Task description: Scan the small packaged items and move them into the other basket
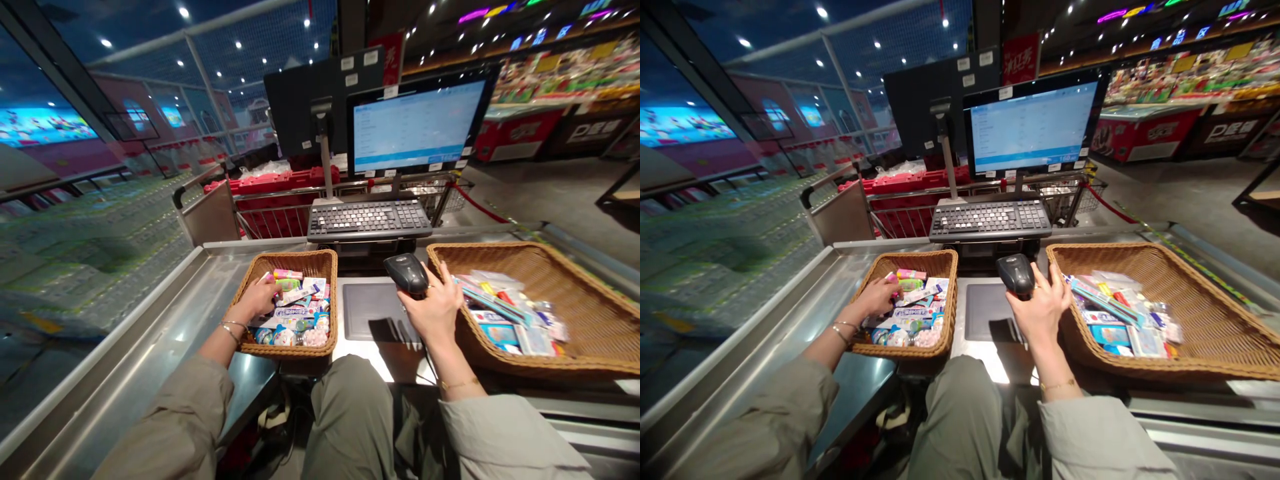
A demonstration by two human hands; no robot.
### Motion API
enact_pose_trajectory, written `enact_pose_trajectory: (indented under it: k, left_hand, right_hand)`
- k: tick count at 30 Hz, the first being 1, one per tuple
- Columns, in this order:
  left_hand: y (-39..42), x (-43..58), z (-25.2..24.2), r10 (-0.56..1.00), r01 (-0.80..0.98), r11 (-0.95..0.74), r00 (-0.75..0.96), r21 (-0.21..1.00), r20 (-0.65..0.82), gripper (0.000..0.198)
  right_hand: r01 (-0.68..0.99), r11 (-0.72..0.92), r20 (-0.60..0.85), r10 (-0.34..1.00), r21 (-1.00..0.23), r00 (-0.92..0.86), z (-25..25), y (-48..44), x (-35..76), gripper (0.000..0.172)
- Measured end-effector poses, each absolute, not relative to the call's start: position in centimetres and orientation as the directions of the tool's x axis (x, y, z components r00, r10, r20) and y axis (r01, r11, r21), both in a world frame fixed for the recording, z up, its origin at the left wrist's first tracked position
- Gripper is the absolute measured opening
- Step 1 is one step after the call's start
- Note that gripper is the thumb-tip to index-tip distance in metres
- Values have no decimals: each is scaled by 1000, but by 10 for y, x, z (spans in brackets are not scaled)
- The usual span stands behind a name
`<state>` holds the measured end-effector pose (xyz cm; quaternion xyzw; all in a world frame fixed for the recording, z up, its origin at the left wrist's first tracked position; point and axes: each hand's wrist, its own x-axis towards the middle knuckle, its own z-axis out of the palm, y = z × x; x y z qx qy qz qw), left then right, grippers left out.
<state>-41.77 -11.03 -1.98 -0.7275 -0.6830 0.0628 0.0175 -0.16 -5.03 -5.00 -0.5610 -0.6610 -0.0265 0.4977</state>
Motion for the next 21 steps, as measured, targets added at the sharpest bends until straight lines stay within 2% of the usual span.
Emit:
enact_pose_trajectory:
  k: [3,7,11,16,21]
  left_hand:
    - [-103,-403,-23,998,988,-41,34,-146,-55,36]
    - [-93,-379,-25,999,978,12,-18,-210,-27,26]
    - [-81,-357,-27,995,964,96,-95,-248,16,30]
    - [-65,-330,-43,997,963,36,-52,-266,-54,40]
    - [-60,-321,-62,993,960,12,-44,-280,-110,38]
  right_hand:
    - [771,365,686,716,-522,125,-49,-51,-2,52]
    - [764,365,683,718,-532,132,-48,-52,-1,52]
    - [755,357,672,726,-550,147,-47,-52,0,49]
    - [756,345,657,739,-557,147,-46,-53,0,46]
    - [746,343,649,745,-570,153,-46,-54,3,46]
